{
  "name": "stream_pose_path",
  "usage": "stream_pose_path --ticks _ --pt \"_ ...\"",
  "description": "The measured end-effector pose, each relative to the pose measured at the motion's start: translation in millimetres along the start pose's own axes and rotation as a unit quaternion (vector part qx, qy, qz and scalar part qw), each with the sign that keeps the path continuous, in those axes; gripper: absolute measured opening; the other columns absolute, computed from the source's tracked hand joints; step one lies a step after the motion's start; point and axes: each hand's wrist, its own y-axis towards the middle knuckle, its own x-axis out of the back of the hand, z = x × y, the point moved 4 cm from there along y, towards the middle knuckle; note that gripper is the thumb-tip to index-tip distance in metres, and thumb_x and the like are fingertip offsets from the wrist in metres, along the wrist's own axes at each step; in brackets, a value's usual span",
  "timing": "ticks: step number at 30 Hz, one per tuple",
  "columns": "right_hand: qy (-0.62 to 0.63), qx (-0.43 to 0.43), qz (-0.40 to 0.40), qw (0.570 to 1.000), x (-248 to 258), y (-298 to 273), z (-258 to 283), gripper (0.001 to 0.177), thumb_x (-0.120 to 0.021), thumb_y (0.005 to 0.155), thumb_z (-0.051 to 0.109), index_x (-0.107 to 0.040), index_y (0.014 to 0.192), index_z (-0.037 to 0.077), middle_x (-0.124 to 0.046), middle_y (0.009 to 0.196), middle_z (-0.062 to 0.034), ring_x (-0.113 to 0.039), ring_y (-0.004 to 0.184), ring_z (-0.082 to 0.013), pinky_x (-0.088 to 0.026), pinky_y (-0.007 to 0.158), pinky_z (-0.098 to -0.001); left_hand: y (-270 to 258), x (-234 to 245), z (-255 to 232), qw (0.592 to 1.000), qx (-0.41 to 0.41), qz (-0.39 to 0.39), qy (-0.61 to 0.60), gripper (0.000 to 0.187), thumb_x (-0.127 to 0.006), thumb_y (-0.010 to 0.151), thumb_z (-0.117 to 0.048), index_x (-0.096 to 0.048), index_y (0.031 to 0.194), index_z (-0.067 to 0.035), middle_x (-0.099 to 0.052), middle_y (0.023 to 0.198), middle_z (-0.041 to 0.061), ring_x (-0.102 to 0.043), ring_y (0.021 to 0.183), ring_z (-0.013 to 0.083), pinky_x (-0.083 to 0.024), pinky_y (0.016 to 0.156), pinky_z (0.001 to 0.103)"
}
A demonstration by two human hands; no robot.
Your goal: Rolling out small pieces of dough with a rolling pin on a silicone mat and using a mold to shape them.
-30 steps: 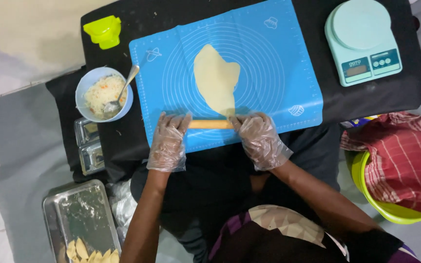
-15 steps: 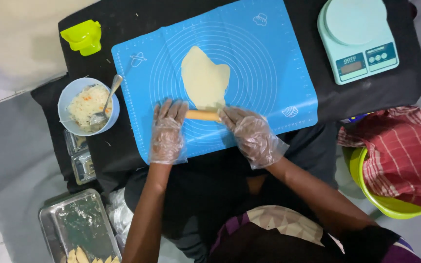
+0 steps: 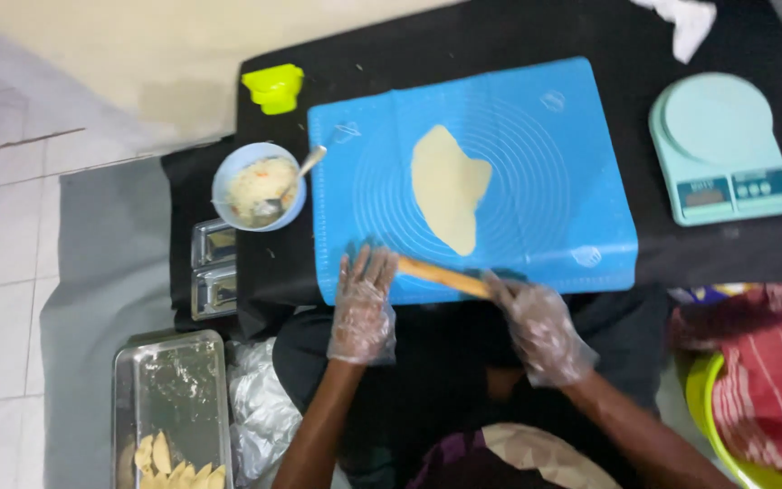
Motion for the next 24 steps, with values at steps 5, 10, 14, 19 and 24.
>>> stream_pose_path --ticks 5,10,14,19,24 --pt "-0.015 -0.121 -0.022 0.992 12.9 -15.5 -43.1 0.056 -0.070 0.074 0.012 -0.064 0.129 0.019 -0.069 0.093 -0.0015 -0.069 0.082 -0.0251 -0.056 0.067 -0.0381 -23.9 70.5 2.7 0.854 0.000 -0.447 -0.266 0.045 -0.063 0.095 -0.003 -0.065 0.140 -0.008 -0.072 0.132 0.010 -0.068 0.122 0.0333 -0.048 0.112 0.049" --pt "-0.039 -0.235 -0.033 0.971 41.8 29.5 -109.7 0.041 -0.062 0.083 0.017 -0.069 0.124 0.021 -0.069 0.087 -0.0059 -0.068 0.080 -0.0301 -0.054 0.069 -0.0423 -8.8 153.7 42.9 0.715 0.041 -0.550 -0.429 0.019 -0.073 0.092 -0.006 -0.081 0.109 -0.010 -0.081 0.105 0.006 -0.079 0.097 0.0238 -0.061 0.091 0.034" --pt "-0.052 -0.342 -0.058 0.937 56.9 62.1 -133.3 0.033 -0.054 0.092 0.022 -0.075 0.118 0.022 -0.069 0.082 -0.0104 -0.067 0.078 -0.0353 -0.051 0.070 -0.0467 -13.1 214.4 88.4 0.604 -0.003 -0.665 -0.438 0.011 -0.064 0.100 0.008 -0.069 0.107 0.002 -0.075 0.102 0.014 -0.077 0.101 0.0232 -0.069 0.090 0.034" --pt "-0.203 -0.224 -0.123 0.945 62.7 107.3 -122.6 0.038 -0.067 0.094 0.029 -0.074 0.129 0.015 -0.074 0.101 -0.0113 -0.072 0.088 -0.0319 -0.055 0.074 -0.0434 -26.2 203.4 132.8 0.505 0.262 -0.650 -0.504 0.012 -0.064 0.104 -0.010 -0.073 0.109 -0.006 -0.076 0.098 0.009 -0.078 0.092 0.0200 -0.071 0.086 0.039" --pt "0.022 -0.016 -0.176 0.984 70.6 245.1 -70.8 0.035 -0.068 0.102 0.007 -0.067 0.135 -0.001 -0.071 0.117 -0.0262 -0.065 0.086 -0.0438 -0.049 0.076 -0.0529 -18.5 168.8 165.2 0.462 0.266 -0.644 -0.549 0.020 -0.053 0.109 -0.009 -0.068 0.123 -0.006 -0.075 0.102 0.011 -0.074 0.096 0.0155 -0.061 0.111 0.046"
